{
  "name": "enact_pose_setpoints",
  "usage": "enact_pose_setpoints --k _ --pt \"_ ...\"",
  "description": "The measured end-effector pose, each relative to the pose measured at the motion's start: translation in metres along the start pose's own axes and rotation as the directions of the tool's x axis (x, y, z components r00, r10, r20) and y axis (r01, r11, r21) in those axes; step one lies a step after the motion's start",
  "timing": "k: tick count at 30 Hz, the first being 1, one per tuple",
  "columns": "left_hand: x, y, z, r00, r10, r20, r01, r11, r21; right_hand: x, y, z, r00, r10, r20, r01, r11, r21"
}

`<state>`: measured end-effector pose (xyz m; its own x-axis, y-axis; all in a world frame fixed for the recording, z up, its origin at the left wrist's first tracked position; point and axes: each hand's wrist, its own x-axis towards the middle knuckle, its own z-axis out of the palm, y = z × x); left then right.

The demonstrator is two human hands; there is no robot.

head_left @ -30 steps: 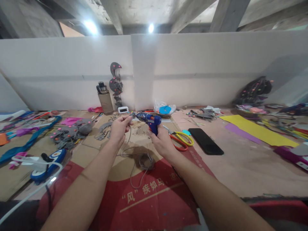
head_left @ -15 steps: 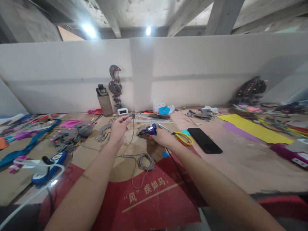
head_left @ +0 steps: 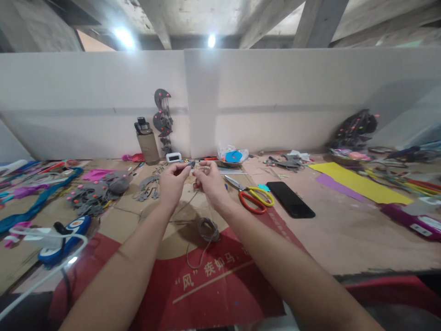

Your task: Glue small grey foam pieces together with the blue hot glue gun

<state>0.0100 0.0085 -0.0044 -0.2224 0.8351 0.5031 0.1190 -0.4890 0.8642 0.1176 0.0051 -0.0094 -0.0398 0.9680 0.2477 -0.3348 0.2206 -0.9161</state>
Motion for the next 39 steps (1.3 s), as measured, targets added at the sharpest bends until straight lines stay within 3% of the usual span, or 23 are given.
enact_pose_setpoints --k 6,13,20,30,36,39 --pt "0.002 -0.006 0.006 0.967 -0.229 0.116 0.254 0.918 -0.305 -0.001 -0.001 -0.013 0.972 -0.236 0.002 0.221 0.910 -0.350" --pt "0.001 -0.005 0.007 0.934 -0.297 0.196 0.353 0.847 -0.397 -0.002 -0.002 -0.021 0.949 -0.316 -0.002 0.274 0.827 -0.491" --pt "-0.002 -0.003 0.010 0.947 -0.247 0.205 0.306 0.886 -0.349 -0.004 -0.006 -0.020 0.941 -0.337 -0.027 0.262 0.778 -0.571" --pt "-0.003 -0.006 0.008 0.989 -0.108 0.102 0.110 0.994 -0.012 -0.004 -0.006 -0.023 0.907 -0.421 -0.006 0.303 0.663 -0.684" --pt "-0.005 0.000 0.006 0.987 -0.081 0.140 0.065 0.992 0.110 -0.006 -0.009 -0.024 0.915 -0.403 0.001 0.293 0.665 -0.687" --pt "-0.004 -0.001 0.005 0.976 -0.107 0.190 0.097 0.993 0.064 -0.004 -0.009 -0.025 0.931 -0.366 0.007 0.269 0.671 -0.691"
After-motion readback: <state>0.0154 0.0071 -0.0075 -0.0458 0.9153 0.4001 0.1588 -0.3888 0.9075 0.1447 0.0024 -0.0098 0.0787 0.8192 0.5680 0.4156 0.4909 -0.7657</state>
